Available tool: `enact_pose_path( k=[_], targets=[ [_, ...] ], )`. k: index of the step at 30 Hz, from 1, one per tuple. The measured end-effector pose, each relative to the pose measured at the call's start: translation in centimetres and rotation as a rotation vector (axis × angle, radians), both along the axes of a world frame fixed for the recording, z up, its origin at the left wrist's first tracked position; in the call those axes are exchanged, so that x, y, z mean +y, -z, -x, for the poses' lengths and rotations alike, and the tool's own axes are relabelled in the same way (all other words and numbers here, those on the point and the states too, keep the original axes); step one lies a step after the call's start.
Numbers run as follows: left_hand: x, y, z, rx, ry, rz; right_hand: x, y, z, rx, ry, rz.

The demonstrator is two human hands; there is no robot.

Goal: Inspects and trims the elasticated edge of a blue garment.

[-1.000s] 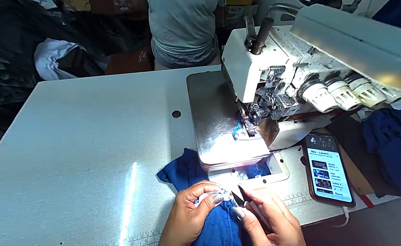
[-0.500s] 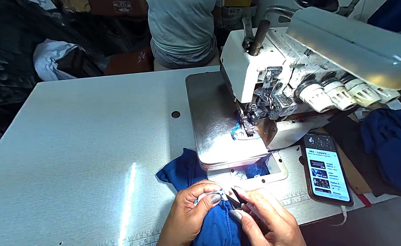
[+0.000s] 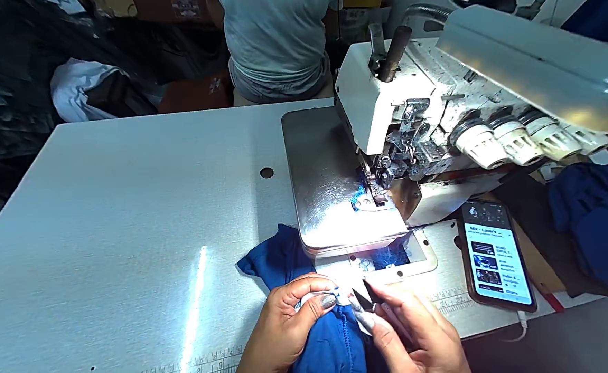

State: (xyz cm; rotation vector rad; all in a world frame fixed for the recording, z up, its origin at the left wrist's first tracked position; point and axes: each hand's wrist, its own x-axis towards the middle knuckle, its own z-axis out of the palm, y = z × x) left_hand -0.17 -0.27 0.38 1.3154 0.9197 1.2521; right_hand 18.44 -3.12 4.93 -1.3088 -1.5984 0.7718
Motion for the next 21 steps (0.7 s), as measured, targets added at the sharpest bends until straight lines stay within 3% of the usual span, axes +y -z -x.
enact_pose_path(
  k=[4,21],
  targets=[
    [0.0,0.1,-0.1,-0.007,-0.001,0.009,-0.1,-0.4,-0.4,-0.138,-0.087,0.038],
    [-0.1,0.0,-0.2,0.035,-0.044,-0.022,-0.2,-0.4,-0.2,-0.205,-0.091,0.016]
  ],
)
